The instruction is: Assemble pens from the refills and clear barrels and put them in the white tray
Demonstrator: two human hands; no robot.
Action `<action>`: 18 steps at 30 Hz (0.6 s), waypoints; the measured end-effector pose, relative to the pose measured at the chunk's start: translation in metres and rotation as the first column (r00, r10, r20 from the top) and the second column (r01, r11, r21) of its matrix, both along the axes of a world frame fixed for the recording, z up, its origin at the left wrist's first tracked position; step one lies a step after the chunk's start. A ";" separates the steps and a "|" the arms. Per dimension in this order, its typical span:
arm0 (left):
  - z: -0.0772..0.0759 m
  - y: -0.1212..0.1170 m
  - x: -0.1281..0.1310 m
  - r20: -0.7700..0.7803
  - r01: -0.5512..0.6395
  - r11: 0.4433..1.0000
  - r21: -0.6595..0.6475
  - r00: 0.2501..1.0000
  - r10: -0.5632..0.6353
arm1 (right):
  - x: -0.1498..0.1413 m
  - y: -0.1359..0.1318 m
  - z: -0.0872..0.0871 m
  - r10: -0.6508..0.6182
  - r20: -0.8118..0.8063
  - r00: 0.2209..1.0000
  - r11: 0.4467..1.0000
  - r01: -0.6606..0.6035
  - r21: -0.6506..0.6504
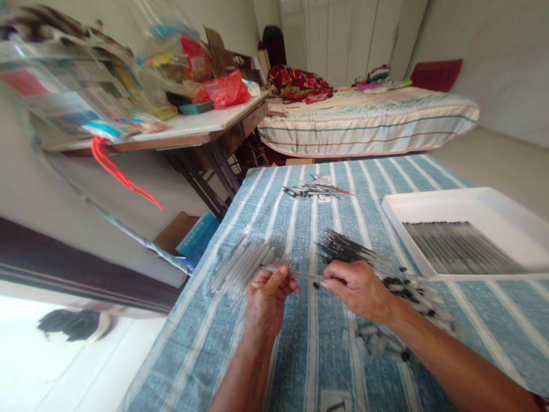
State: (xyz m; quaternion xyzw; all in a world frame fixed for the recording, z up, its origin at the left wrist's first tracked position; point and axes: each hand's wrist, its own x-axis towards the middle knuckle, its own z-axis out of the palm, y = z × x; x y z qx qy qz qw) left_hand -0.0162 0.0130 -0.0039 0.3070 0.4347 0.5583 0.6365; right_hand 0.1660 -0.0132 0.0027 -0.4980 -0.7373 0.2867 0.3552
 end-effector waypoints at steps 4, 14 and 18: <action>0.001 -0.002 0.002 -0.003 0.005 1.000 -0.020 1.000 -0.005 | -0.001 0.000 -0.005 0.015 0.037 0.999 0.996 -0.018 0.091; 0.004 0.002 0.004 -0.129 -0.030 0.999 -0.012 0.991 0.028 | -0.004 0.002 0.006 -0.019 0.411 0.911 0.976 -0.072 0.205; 0.001 0.004 0.006 -0.237 0.095 0.994 -0.048 0.966 -0.104 | -0.008 0.004 0.018 0.001 0.529 0.849 0.969 -0.131 0.209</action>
